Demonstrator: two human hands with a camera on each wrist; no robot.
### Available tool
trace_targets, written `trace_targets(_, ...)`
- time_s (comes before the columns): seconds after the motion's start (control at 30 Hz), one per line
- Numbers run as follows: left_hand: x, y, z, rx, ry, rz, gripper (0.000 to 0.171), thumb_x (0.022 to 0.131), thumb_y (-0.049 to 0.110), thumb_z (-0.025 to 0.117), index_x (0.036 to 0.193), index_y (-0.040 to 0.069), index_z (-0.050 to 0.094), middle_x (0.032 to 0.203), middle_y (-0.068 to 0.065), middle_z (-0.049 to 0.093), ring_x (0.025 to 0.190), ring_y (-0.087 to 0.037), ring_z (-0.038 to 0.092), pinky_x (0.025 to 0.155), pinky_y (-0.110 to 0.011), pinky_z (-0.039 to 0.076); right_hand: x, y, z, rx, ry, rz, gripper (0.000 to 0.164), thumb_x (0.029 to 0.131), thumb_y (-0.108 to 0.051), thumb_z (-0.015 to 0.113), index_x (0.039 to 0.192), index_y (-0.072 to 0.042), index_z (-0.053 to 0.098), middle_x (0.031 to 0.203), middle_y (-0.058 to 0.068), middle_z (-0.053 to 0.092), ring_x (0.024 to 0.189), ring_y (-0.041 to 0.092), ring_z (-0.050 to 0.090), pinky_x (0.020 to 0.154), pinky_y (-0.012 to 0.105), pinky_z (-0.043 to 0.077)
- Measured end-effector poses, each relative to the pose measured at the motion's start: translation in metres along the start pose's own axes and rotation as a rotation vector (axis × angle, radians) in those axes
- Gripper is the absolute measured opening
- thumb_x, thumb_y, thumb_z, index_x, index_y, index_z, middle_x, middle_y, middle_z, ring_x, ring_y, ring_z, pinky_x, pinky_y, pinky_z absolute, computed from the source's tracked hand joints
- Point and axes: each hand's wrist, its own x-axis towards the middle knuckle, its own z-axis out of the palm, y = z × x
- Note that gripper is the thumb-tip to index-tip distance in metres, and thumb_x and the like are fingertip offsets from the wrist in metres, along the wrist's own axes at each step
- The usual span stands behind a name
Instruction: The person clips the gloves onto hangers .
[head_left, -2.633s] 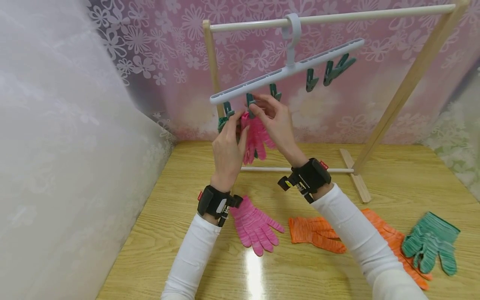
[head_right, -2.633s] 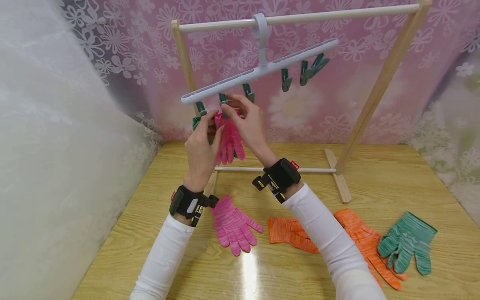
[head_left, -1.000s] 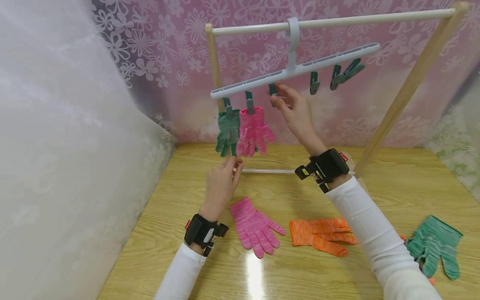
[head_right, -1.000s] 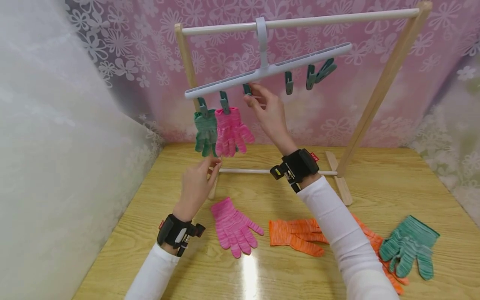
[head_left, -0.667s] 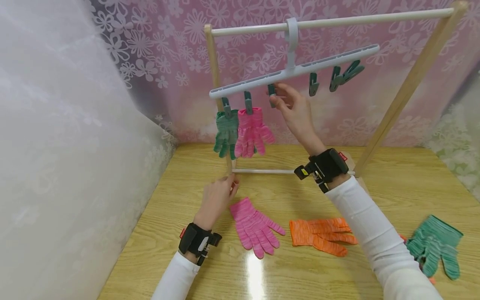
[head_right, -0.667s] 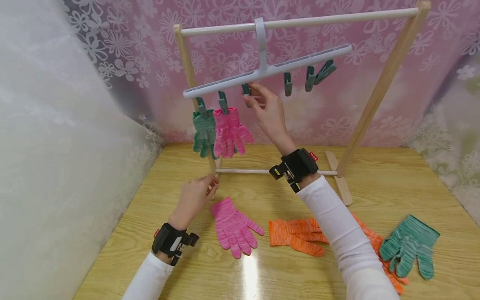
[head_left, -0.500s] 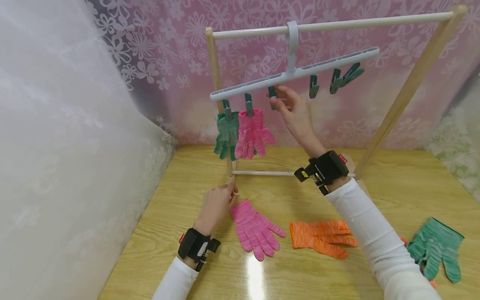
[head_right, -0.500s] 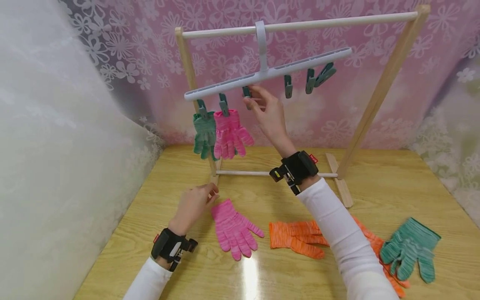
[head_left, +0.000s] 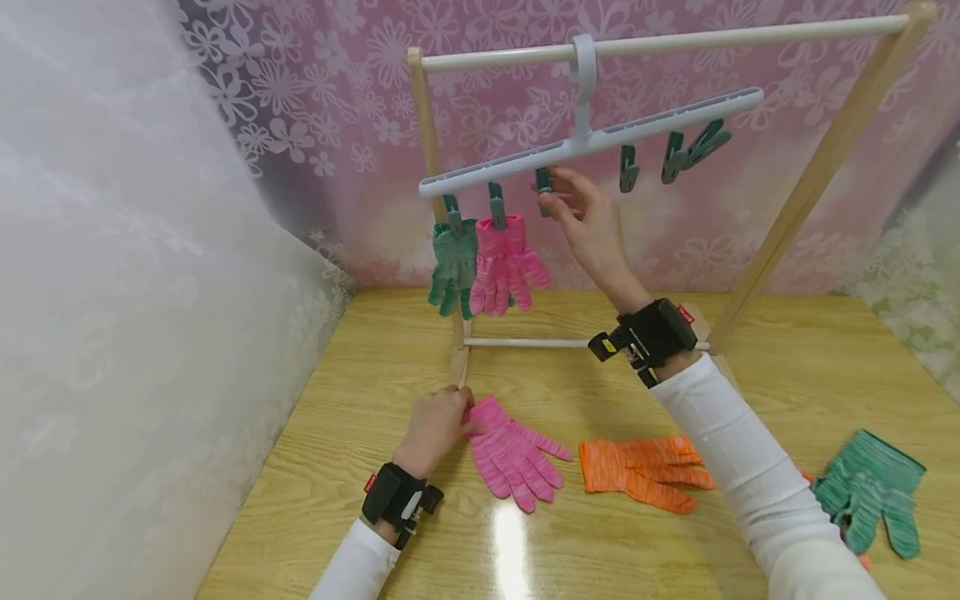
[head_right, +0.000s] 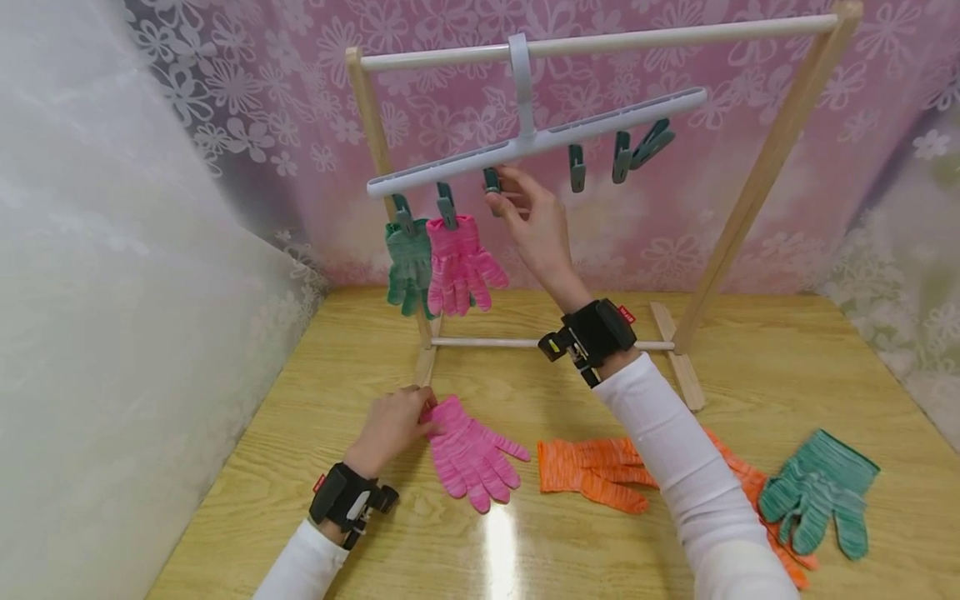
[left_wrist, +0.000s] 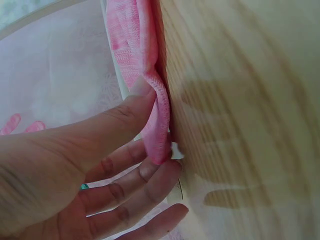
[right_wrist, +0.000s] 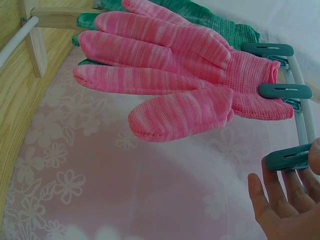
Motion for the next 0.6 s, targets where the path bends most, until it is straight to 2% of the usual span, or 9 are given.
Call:
trace_targets(0.3,0.003,0.001,-0.001,-0.064,-0.079,-0.046,0.038,0.066,0.042,0.078,0.076,0.010,0.062,0.063,0.003,0.046,0.056,-0.012,0.043,0.042,-0.026,0.035,-0.002,-0.006,-0.001,0.005,-0.013,-0.007,0.043,0.088,-0.022,0.060,0.129,-0.011,0.055,0.118,0.011,0.064,0.101,0.014,0.059,0.087,0.036,0.053)
trace_targets(0.5,0.005,0.000,-0.002,-0.126,-0.117,-0.055,0.036,0.069,0.040,0.076,0.076,0.009,0.059,0.062,0.004,0.046,0.056,-0.011,0.042,0.042,-0.025,0.035,-0.009,-0.033,-0.004,-0.005,-0.020,0.004,0.041,0.089,-0.014,0.059,0.128,-0.001,0.053,0.117,0.019,0.064,0.103,0.022,0.059,0.090,0.043,0.051)
trace_targets(0.6,0.006,0.000,-0.001,-0.123,-0.135,-0.061,0.035,0.069,0.040,0.076,0.074,0.010,0.059,0.061,0.004,0.047,0.056,-0.011,0.042,0.042,-0.025,0.035,-0.011,-0.039,-0.005,-0.010,-0.023,0.029,0.041,0.089,-0.017,0.059,0.127,-0.002,0.054,0.117,0.018,0.064,0.103,0.021,0.059,0.093,0.041,0.050)
